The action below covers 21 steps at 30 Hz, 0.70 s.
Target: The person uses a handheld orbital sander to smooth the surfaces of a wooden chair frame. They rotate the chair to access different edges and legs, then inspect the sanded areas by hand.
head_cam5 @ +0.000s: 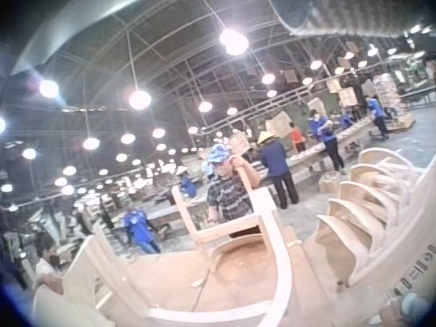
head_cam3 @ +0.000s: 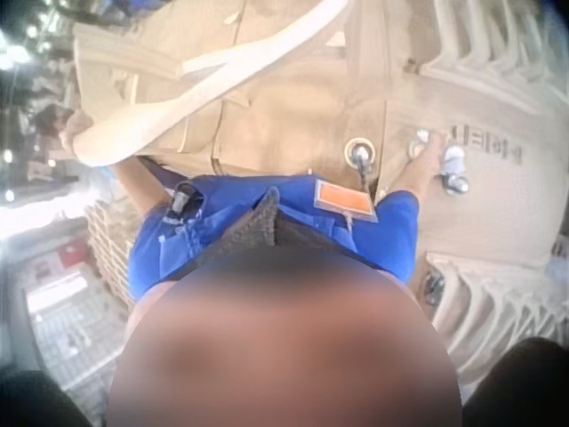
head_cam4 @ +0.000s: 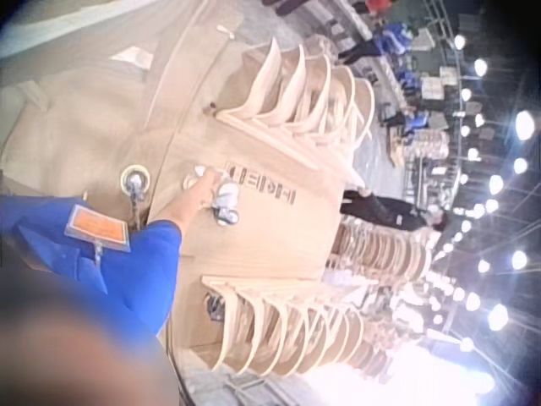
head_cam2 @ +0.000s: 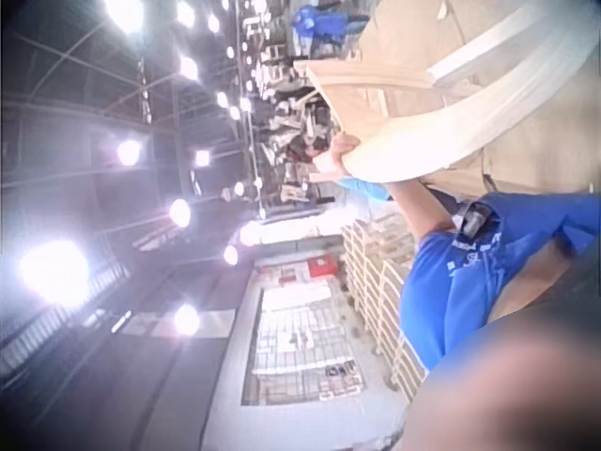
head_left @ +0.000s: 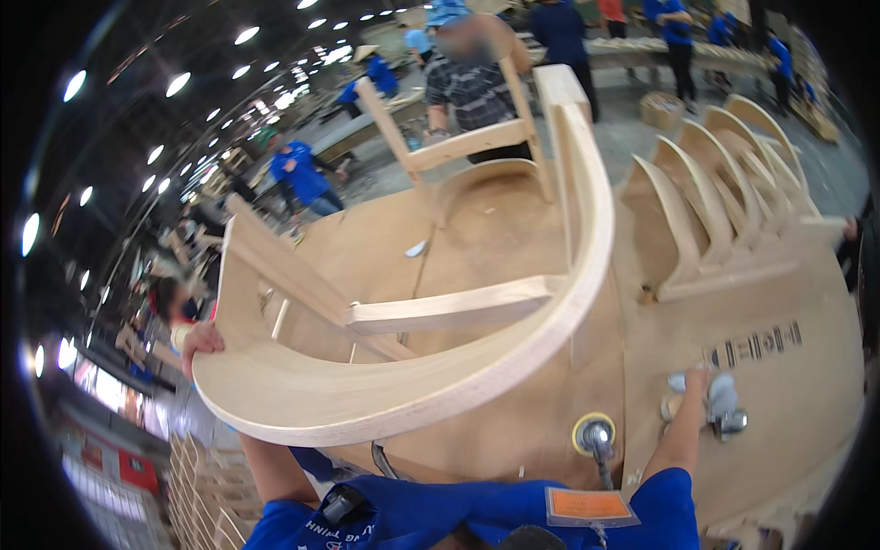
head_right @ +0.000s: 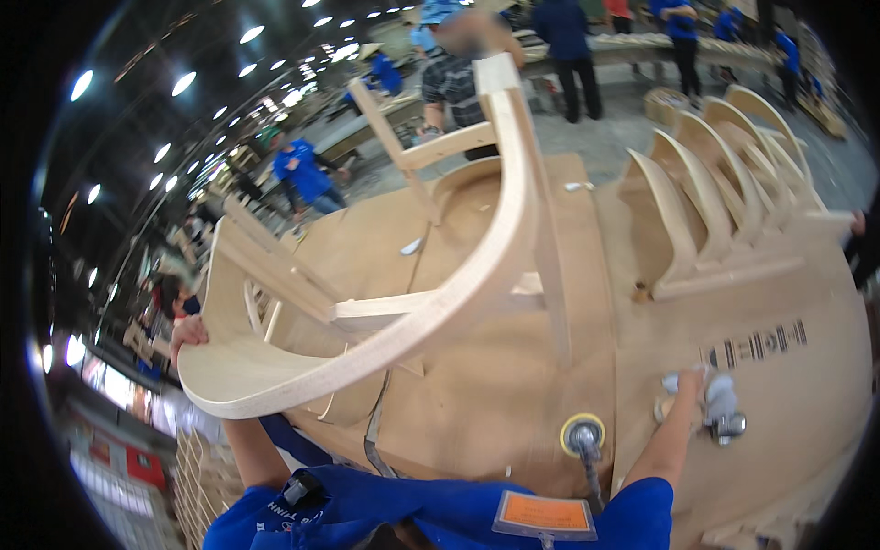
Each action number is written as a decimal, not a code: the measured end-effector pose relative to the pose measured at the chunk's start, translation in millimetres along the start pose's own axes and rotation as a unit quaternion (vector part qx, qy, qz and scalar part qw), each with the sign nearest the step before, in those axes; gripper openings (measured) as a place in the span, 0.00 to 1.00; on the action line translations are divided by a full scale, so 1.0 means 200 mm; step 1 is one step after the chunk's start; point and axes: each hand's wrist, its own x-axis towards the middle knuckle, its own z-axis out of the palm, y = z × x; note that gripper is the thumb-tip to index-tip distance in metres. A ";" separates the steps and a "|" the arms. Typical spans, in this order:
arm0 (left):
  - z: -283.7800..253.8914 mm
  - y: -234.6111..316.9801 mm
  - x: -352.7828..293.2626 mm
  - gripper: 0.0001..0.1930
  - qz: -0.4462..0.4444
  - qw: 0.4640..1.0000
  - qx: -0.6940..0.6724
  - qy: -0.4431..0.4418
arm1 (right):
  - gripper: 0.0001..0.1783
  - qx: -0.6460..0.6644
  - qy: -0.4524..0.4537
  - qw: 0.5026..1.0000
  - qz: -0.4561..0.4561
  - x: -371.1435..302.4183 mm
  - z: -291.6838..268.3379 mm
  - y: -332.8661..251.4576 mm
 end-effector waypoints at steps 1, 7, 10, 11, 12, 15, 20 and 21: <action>-0.02 -0.03 0.03 0.19 0.028 0.997 0.010 -0.071 | 0.35 -0.028 -0.017 0.999 0.015 0.06 0.06 -0.03; -0.08 -0.01 0.03 0.28 0.035 0.987 0.079 -0.136 | 0.40 -0.086 -0.012 0.992 0.088 -0.01 0.07 -0.14; -0.07 0.01 0.03 0.29 0.009 0.988 0.110 -0.105 | 0.36 -0.073 0.038 0.988 0.131 -0.14 -0.02 -0.23; -0.06 0.01 0.03 0.29 0.025 0.989 0.098 -0.108 | 0.34 -0.093 0.055 0.985 0.138 -0.18 -0.05 -0.26; -0.06 0.02 0.03 0.30 0.021 0.988 0.103 -0.115 | 0.34 -0.080 0.060 0.986 0.131 -0.20 -0.08 -0.30; -0.03 0.02 0.03 0.31 0.025 0.987 0.108 -0.115 | 0.32 -0.093 0.061 0.986 0.121 -0.26 -0.13 -0.37; 0.02 0.07 0.00 0.32 0.018 0.984 0.163 -0.077 | 0.30 -0.092 0.059 0.989 0.104 -0.27 -0.15 -0.38; 0.03 0.08 -0.01 0.32 0.019 0.983 0.162 -0.083 | 0.29 -0.088 0.058 0.989 0.103 -0.26 -0.15 -0.37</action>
